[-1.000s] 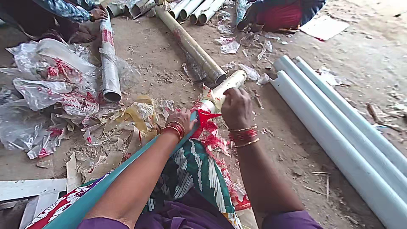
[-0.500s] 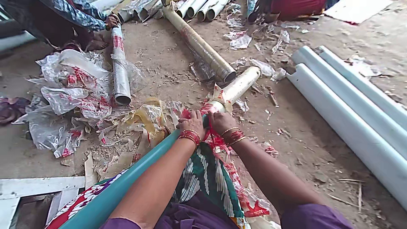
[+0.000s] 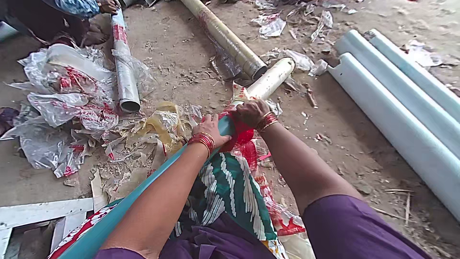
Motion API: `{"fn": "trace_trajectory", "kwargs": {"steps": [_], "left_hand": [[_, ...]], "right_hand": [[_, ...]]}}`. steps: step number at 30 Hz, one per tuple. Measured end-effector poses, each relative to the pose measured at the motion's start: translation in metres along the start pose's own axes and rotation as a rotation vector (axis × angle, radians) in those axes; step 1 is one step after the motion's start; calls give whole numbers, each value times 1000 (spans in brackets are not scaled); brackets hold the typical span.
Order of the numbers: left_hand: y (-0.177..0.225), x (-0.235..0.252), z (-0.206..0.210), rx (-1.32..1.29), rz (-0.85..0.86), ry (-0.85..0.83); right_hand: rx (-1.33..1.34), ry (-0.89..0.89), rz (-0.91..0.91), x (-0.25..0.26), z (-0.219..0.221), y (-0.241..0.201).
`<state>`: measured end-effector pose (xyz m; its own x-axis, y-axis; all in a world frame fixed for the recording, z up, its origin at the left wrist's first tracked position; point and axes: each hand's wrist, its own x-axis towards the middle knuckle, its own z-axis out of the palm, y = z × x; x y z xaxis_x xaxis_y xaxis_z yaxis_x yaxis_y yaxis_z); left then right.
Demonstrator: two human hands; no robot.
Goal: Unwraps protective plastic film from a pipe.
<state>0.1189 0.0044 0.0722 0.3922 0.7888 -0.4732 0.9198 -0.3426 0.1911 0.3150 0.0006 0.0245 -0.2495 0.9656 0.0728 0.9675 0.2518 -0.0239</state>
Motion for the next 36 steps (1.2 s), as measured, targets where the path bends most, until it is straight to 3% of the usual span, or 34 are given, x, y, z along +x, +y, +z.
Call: {"fn": "trace_trajectory", "kwargs": {"steps": [2, 5, 7, 8, 10, 13, 16, 18, 21, 23, 30, 36], "left_hand": [[-11, 10, -3, -84, 7, -8], [-31, 25, -9, -237, 61, -29], [-39, 32, -7, -301, 86, -44], [-40, 33, -7, -305, 88, -46], [-39, 34, -7, -298, 88, -44], [-39, 32, -7, -272, 88, -44], [-38, 29, -9, -239, 99, -49], [-38, 29, -9, -222, 101, -42], [-36, 31, -7, -220, 94, -43], [-35, 32, -6, -195, 80, -38], [-42, 33, -6, -276, 105, -78], [-41, 27, -9, -267, 83, -101]], "right_hand": [[37, 94, 37, 9, -5, 0], [173, 597, 432, -8, -20, -18], [270, 799, 659, -37, -26, -42], [331, 820, 672, -50, -23, -59], [518, 646, 632, -68, -8, -95], [576, 434, 782, -55, 7, -129], [627, 368, 906, -27, -3, -142], [751, 458, 930, -15, -8, -145], [851, 664, 991, 4, 0, -130], [797, 686, 1025, 19, 4, -119], [628, 294, 1043, 55, -16, -73], [488, 158, 895, 73, -17, -55]]}}
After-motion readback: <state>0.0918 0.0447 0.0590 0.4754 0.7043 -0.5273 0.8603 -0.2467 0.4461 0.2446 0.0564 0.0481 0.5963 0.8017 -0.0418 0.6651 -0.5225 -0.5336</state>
